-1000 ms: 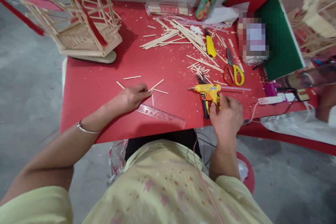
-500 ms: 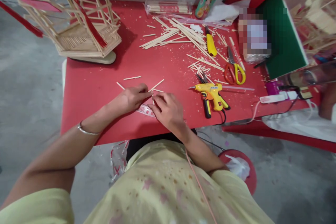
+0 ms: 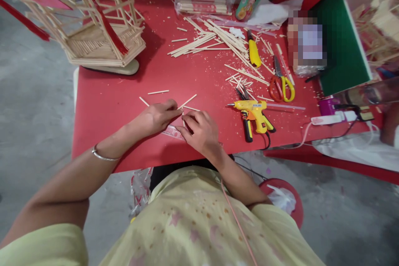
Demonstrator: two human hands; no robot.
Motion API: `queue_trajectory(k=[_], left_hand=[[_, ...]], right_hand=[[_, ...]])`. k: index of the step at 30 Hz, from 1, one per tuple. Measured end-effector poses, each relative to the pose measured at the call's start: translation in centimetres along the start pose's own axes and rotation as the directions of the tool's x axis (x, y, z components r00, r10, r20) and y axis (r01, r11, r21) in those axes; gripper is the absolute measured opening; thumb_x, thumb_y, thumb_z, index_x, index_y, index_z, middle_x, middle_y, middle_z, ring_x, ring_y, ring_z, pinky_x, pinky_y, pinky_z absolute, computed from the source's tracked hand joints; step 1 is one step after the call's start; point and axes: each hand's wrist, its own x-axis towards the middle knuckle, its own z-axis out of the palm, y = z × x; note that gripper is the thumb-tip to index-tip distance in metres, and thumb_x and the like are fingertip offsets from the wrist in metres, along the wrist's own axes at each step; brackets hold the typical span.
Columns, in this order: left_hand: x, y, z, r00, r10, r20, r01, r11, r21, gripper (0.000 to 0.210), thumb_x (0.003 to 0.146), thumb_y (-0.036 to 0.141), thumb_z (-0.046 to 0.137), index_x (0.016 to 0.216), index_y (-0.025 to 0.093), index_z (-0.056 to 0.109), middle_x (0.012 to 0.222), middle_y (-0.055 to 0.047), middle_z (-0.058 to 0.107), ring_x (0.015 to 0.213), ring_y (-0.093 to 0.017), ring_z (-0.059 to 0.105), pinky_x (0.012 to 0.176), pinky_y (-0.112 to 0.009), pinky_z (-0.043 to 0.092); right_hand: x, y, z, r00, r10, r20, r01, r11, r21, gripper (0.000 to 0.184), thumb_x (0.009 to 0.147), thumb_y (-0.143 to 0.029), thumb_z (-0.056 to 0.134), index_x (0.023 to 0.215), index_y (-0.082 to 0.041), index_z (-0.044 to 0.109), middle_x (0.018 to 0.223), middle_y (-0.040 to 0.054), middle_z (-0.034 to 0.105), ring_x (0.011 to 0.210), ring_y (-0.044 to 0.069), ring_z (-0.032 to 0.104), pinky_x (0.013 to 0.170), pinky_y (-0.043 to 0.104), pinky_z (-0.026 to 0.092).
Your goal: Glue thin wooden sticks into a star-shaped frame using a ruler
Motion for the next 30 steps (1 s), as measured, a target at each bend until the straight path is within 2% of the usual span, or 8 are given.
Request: queue_trajectory(k=[5, 11, 18, 22, 26, 30], left_hand=[[-0.15, -0.24, 0.15, 1.000, -0.003, 0.010, 0.003, 1.000, 0.000, 0.035, 0.108, 0.016, 0.050, 0.133, 0.019, 0.074, 0.109, -0.013, 0.070, 0.083, -0.017, 0.069, 0.072, -0.028, 0.056], [0.05, 0.05, 0.00, 1.000, -0.005, 0.006, 0.005, 1.000, 0.009, 0.033, 0.108, 0.017, 0.050, 0.130, 0.019, 0.075, 0.106, -0.012, 0.070, 0.081, -0.016, 0.069, 0.070, -0.027, 0.055], [0.19, 0.30, -0.19, 1.000, -0.021, -0.014, 0.020, 0.999, -0.044, 0.032, 0.109, 0.017, 0.051, 0.132, 0.018, 0.074, 0.111, -0.013, 0.071, 0.087, -0.017, 0.071, 0.075, -0.028, 0.057], [0.01, 0.23, 0.04, 0.995, -0.087, -0.046, 0.082, 0.990, -0.113, 0.031, 0.109, 0.020, 0.054, 0.134, 0.017, 0.073, 0.112, -0.012, 0.071, 0.093, -0.018, 0.071, 0.082, -0.030, 0.059], [-0.03, 0.16, 0.17, 0.994, -0.100, -0.049, 0.094, 0.989, -0.112, 0.029, 0.109, 0.022, 0.054, 0.128, 0.017, 0.076, 0.109, -0.012, 0.071, 0.092, -0.018, 0.070, 0.082, -0.031, 0.059], [-0.02, 0.13, 0.20, 0.994, -0.095, -0.046, 0.090, 0.991, -0.099, 0.029, 0.109, 0.023, 0.054, 0.126, 0.017, 0.077, 0.110, -0.013, 0.072, 0.092, -0.018, 0.070, 0.082, -0.031, 0.059]], right_hand=[[-0.25, 0.15, 0.29, 1.000, 0.015, -0.007, -0.015, 1.000, 0.024, 0.026, 0.108, -0.041, 0.066, 0.121, -0.024, 0.081, 0.115, 0.0094, 0.077, 0.108, 0.026, 0.063, 0.095, 0.041, 0.053], [-0.31, 0.08, 0.39, 1.000, 0.011, -0.013, -0.011, 1.000, 0.019, 0.026, 0.108, -0.041, 0.065, 0.122, -0.024, 0.081, 0.115, 0.0093, 0.077, 0.108, 0.026, 0.063, 0.094, 0.040, 0.053], [-0.34, 0.19, 0.37, 1.000, 0.000, -0.022, 0.000, 1.000, 0.010, 0.026, 0.109, -0.040, 0.064, 0.121, -0.024, 0.081, 0.116, 0.0089, 0.078, 0.108, 0.025, 0.064, 0.093, 0.039, 0.054], [-0.29, 0.36, 0.42, 0.998, -0.038, -0.051, 0.038, 0.999, 0.016, 0.028, 0.110, -0.039, 0.061, 0.122, -0.022, 0.080, 0.122, 0.0083, 0.079, 0.111, 0.024, 0.065, 0.098, 0.039, 0.054], [-0.23, 0.45, 0.47, 0.998, -0.055, -0.017, 0.056, 0.997, 0.051, 0.027, 0.111, -0.035, 0.059, 0.125, -0.022, 0.079, 0.129, 0.0074, 0.079, 0.116, 0.024, 0.065, 0.106, 0.039, 0.054], [-0.34, 0.28, 0.44, 1.000, -0.026, 0.003, 0.026, 0.998, 0.063, 0.026, 0.111, -0.033, 0.060, 0.126, -0.024, 0.080, 0.124, 0.0081, 0.079, 0.115, 0.023, 0.065, 0.106, 0.038, 0.053]])
